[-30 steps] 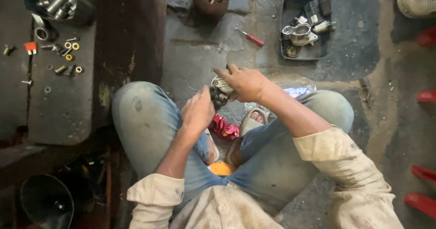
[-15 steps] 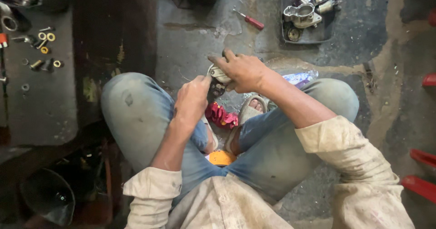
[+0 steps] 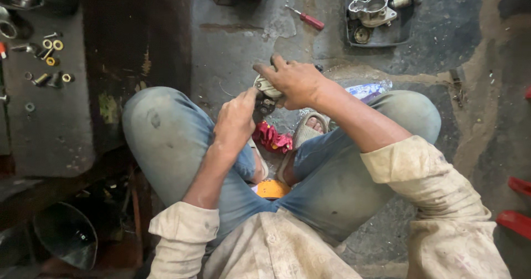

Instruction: The person sits on the workshop floor repairing a starter motor. They handle the starter body, remove and manipulate its components by hand, wipe parts with a red cloth, place parts in a tray, and use a metal rod tool to work on the assembly, at one point blowing or brushing debris off a part.

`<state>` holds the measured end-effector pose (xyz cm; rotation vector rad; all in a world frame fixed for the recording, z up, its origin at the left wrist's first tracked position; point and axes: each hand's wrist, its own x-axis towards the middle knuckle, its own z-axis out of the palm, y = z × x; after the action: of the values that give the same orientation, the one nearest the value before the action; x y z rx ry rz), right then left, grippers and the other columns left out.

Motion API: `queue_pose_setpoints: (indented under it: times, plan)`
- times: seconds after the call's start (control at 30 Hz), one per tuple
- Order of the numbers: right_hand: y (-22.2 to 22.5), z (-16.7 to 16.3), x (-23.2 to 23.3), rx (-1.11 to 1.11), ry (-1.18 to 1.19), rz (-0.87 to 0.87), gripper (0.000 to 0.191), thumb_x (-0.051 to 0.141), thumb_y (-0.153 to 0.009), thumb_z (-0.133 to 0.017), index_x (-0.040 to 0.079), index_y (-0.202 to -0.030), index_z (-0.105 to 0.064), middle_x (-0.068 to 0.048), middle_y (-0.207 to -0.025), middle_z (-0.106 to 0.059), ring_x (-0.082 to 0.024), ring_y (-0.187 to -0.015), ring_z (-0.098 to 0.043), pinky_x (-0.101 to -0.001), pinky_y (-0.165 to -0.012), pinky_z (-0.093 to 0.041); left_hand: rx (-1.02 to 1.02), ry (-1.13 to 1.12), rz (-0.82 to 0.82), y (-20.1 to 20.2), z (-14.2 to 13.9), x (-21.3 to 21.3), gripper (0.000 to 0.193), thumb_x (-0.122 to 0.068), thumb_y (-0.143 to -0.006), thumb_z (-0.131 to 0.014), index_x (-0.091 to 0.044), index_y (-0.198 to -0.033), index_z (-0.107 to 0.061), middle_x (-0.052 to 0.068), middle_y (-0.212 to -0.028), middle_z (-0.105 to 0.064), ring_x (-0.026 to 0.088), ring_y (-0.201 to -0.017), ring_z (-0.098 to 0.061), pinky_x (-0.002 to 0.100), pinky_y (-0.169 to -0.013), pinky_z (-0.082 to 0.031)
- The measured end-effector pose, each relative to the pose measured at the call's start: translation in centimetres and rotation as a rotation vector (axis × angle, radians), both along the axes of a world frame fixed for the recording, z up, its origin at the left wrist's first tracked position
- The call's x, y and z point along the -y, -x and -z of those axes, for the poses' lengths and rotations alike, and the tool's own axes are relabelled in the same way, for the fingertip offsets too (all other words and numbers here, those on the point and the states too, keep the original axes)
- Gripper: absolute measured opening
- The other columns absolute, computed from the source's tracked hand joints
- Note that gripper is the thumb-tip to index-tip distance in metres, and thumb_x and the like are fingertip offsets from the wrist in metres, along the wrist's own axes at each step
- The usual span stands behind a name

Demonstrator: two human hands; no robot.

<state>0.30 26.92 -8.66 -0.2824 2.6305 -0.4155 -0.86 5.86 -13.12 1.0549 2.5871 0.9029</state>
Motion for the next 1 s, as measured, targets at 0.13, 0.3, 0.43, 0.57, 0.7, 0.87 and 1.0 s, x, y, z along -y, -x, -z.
queue_pose_setpoints:
  times: [0.13, 0.3, 0.43, 0.57, 0.7, 0.87, 1.0]
  plan:
    - [0.0, 0.1, -0.1, 0.005, 0.007, -0.021, 0.100, 0.026, -0.067, -0.089, 0.026, -0.152, -0.036, -0.020, -0.132, -0.051, -0.045, -0.107, -0.064, -0.0516, -0.087, -0.055, 0.095, 0.096, 0.018, -0.3, -0.5, -0.1, 0.030, 0.006, -0.086, -0.057, -0.004, -0.114, -0.060, 0.023, -0.092, -0.072, 0.047, -0.087, -0.068, 0.058, -0.076, -0.052]
    - [-0.2, 0.3, -0.1, -0.003, 0.003, -0.022, 0.106, 0.021, -0.062, -0.089, 0.029, -0.153, -0.037, -0.019, -0.130, -0.051, -0.046, -0.104, -0.065, -0.0510, -0.085, -0.056, 0.110, 0.140, 0.035, -0.7, -1.4, -0.3, 0.029, 0.006, -0.087, -0.057, -0.005, -0.114, -0.061, 0.023, -0.090, -0.072, 0.046, -0.086, -0.069, 0.059, -0.074, -0.052]
    - [-0.2, 0.5, -0.3, 0.002, 0.042, -0.007, 0.103, 0.021, -0.064, -0.088, 0.028, -0.153, -0.037, -0.020, -0.129, -0.052, -0.046, -0.100, -0.066, -0.0519, -0.083, -0.056, 0.216, -0.018, -0.024, -0.8, -2.1, -0.3, 0.023, -0.001, -0.091, -0.064, -0.007, -0.113, -0.065, 0.024, -0.095, -0.073, 0.045, -0.093, -0.068, 0.056, -0.078, -0.052]
    - [-0.4, 0.9, -0.4, -0.012, 0.040, -0.002, 0.101, 0.021, -0.063, -0.088, 0.028, -0.152, -0.039, -0.020, -0.128, -0.053, -0.046, -0.100, -0.067, -0.0518, -0.082, -0.056, 0.416, -0.216, -0.146, -0.8, -1.6, 0.0, 0.023, -0.004, -0.094, -0.061, -0.005, -0.116, -0.063, 0.021, -0.103, -0.074, 0.039, -0.103, -0.071, 0.046, -0.081, -0.057]
    - [-0.5, 1.4, -0.4, -0.048, 0.045, -0.018, 0.101, 0.022, -0.062, -0.088, 0.028, -0.151, -0.040, -0.020, -0.128, -0.054, -0.045, -0.099, -0.067, -0.0516, -0.081, -0.057, 0.410, -0.198, -0.140, -0.3, 0.6, 0.6, 0.024, -0.011, -0.090, -0.068, -0.005, -0.114, -0.066, 0.020, -0.106, -0.074, 0.039, -0.105, -0.070, 0.046, -0.085, -0.056]
    - [-0.5, 1.9, -0.6, -0.041, 0.003, -0.018, 0.096, 0.029, -0.070, -0.085, 0.030, -0.153, -0.039, -0.020, -0.129, -0.054, -0.045, -0.095, -0.068, -0.0521, -0.079, -0.057, 0.274, -0.078, -0.055, 0.6, 4.2, 0.9, 0.025, -0.025, -0.093, -0.069, -0.008, -0.112, -0.070, 0.021, -0.108, -0.072, 0.044, -0.104, -0.065, 0.052, -0.086, -0.053]
    - [-0.3, 2.2, -0.8, -0.122, 0.041, -0.032, 0.099, 0.035, -0.068, -0.086, 0.029, -0.154, -0.037, -0.022, -0.129, -0.055, -0.045, -0.096, -0.068, -0.0517, -0.079, -0.057, 0.276, 0.089, -0.013, 1.5, 5.1, 0.4, 0.027, -0.031, -0.092, -0.068, -0.009, -0.108, -0.069, 0.021, -0.107, -0.071, 0.045, -0.105, -0.063, 0.055, -0.086, -0.051]
